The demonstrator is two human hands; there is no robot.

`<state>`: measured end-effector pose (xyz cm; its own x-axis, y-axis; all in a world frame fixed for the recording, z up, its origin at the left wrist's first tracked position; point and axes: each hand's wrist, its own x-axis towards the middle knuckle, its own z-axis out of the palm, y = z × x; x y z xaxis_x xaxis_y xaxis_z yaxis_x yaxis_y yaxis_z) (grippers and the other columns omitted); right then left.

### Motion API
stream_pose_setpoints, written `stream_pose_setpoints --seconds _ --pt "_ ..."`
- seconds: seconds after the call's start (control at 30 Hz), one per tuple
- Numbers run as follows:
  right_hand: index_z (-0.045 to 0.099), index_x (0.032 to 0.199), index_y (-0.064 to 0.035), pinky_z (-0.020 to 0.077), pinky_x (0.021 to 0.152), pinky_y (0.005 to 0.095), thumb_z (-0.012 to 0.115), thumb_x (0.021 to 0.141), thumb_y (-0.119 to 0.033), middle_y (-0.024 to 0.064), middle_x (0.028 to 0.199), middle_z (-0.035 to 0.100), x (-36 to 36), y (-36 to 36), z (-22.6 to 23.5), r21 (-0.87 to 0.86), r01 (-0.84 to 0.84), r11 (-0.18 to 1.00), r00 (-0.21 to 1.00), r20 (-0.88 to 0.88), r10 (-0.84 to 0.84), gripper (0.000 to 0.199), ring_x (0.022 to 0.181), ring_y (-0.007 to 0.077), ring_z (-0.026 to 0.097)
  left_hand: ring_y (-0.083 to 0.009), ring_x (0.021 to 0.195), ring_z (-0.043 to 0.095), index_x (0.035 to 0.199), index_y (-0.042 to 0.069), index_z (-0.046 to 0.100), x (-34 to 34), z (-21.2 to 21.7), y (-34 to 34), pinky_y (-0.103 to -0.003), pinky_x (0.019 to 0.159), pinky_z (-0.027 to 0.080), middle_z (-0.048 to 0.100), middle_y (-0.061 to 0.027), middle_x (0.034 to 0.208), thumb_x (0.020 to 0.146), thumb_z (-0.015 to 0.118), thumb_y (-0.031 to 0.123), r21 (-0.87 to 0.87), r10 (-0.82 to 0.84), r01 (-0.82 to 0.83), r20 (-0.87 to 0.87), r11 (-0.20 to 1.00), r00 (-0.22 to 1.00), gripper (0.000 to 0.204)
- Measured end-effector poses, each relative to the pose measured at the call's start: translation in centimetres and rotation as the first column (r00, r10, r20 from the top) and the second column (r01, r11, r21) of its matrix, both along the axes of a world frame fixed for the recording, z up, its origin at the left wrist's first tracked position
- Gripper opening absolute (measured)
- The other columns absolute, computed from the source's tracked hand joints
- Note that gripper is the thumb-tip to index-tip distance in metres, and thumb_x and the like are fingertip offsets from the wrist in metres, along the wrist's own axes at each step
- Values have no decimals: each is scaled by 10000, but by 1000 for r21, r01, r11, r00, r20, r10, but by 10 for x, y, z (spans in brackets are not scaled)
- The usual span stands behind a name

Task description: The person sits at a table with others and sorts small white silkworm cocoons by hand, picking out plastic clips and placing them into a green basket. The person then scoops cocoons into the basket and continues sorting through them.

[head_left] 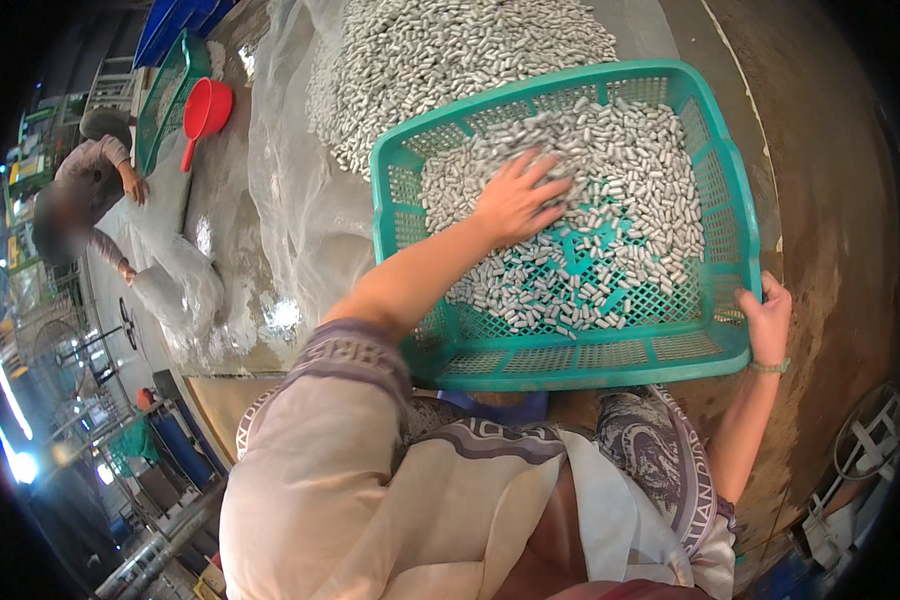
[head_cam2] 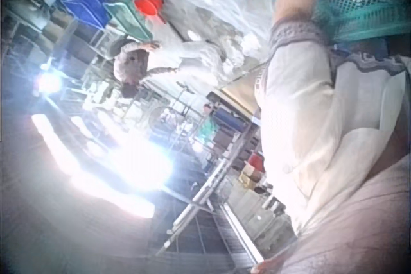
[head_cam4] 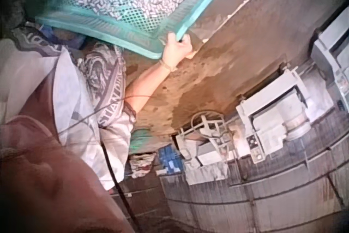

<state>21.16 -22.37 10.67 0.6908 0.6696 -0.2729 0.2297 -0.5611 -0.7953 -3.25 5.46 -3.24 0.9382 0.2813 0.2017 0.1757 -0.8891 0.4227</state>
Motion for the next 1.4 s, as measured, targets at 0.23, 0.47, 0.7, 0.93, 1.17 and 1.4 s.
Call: stream_pose_setpoints --seconds 0.23,0.47,0.7,0.93,1.17,1.4 --pt "443 639 -5 293 532 228 556 678 -13 -44 624 405 -1 1 -2 3 99 995 985 -140 -97 120 598 50 351 -310 1320 251 1281 260 456 10 19 -100 -571 1067 159 344 -66 1394 811 532 463 -168 -458 455 24 874 889 518" --pt "433 631 -18 282 524 228 559 680 -23 -50 610 371 2 4 4 30 6 1000 1000 -26 -5 136 591 46 330 -282 1272 315 1238 285 484 76 -2 -3 -508 1011 264 404 -40 1346 853 459 465 64 -100 96 64 993 993 425" --pt "401 608 -22 274 513 230 554 670 -20 -46 595 344 7 4 -2 10 69 998 995 -75 -68 165 581 46 313 -328 1232 334 1287 229 442 -50 27 -50 -521 1004 255 420 -70 1295 792 567 407 -138 -400 378 -194 915 896 542" --pt "383 601 -15 274 504 241 553 656 -21 -33 592 346 0 11 4 29 43 999 999 -8 -42 178 571 56 313 -277 1306 300 1367 294 326 85 17 -53 -550 1075 133 298 -24 1433 845 383 571 144 -202 237 -219 961 954 594" --pt "357 593 -18 271 502 246 560 653 -31 -27 607 337 10 1 -6 32 70 997 998 -4 -70 212 573 63 309 -333 1309 241 1356 231 335 -28 12 -8 -537 1029 235 345 -95 1367 831 499 482 57 -152 187 -379 981 913 604" --pt "360 600 -12 280 513 251 562 650 -37 -24 614 336 9 11 2 30 41 999 999 15 -41 210 578 67 313 -343 1215 373 1323 245 407 7 29 -62 -511 962 319 407 -130 1318 752 563 524 -120 -523 514 -64 849 850 655"
